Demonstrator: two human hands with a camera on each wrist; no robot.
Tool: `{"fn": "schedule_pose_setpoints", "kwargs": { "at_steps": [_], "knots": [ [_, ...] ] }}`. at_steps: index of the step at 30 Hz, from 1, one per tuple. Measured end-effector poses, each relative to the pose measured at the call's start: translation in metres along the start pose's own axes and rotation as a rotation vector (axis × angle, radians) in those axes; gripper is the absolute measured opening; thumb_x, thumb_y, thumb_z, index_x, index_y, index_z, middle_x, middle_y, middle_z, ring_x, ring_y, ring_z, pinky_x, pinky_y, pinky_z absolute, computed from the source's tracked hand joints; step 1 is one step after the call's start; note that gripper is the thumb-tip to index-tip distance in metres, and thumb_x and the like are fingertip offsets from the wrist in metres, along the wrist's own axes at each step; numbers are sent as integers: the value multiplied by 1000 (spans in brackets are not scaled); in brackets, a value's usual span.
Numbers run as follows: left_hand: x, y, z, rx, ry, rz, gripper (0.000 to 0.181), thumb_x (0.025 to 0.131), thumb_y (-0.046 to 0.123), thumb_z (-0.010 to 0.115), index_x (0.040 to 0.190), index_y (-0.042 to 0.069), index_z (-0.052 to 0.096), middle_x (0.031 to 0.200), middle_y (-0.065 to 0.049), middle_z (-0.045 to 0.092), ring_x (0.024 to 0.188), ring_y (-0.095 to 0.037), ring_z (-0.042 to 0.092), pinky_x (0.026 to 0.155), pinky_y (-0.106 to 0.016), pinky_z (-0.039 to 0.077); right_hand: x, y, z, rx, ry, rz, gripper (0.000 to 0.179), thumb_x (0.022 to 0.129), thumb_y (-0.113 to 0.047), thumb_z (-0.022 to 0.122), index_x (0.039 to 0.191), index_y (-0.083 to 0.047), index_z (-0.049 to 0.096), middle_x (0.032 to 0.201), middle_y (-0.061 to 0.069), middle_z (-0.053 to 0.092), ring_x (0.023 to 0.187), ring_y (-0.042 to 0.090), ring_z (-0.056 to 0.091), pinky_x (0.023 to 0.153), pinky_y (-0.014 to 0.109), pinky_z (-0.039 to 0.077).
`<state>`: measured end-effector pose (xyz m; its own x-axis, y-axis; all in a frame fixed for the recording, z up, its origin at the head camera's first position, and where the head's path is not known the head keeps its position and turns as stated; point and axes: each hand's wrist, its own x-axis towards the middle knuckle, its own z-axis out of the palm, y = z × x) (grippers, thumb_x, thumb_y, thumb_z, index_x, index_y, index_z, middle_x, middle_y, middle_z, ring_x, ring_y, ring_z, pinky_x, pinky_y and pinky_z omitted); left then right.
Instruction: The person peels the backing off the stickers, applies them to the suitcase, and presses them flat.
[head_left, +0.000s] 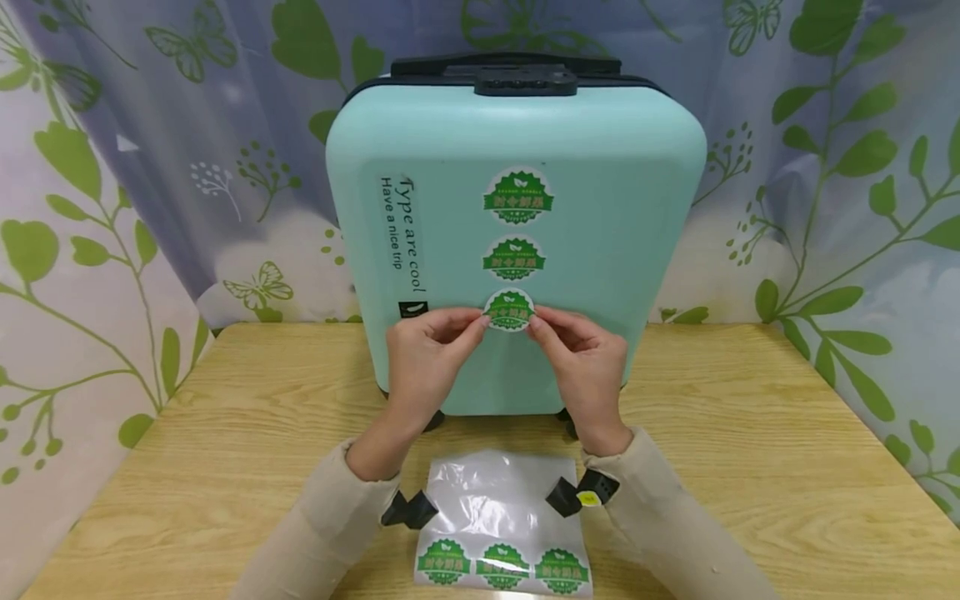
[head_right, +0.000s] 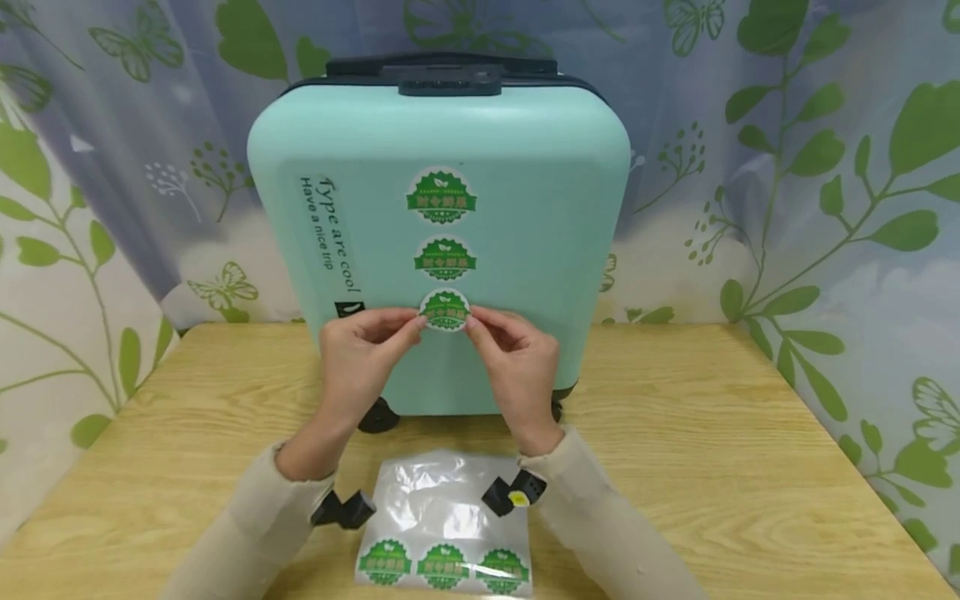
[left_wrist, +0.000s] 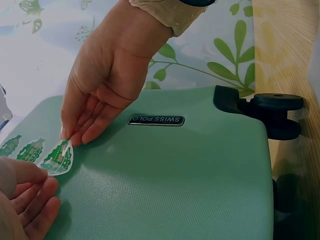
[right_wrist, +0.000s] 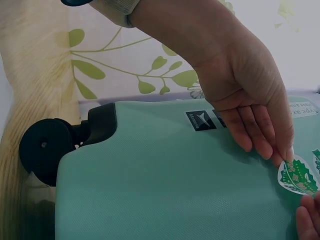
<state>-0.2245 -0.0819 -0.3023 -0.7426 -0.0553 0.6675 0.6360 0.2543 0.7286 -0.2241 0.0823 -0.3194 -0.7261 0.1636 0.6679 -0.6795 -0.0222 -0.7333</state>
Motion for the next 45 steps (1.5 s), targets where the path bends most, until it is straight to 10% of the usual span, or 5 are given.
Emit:
{"fn": "schedule_pose_setpoints", "kwargs": {
  "at_steps": [45],
  "knots": [
    [8,12,-4,146,-59,-44,12,82,14,74,84,2,75,73,-6,72,55,-9,64,51,-24,52,8,-11,0,-198,-29,-13,16,81,-10,74,88,4,73,78,17,71,67,9,69,63,25,55]
  ]
}}
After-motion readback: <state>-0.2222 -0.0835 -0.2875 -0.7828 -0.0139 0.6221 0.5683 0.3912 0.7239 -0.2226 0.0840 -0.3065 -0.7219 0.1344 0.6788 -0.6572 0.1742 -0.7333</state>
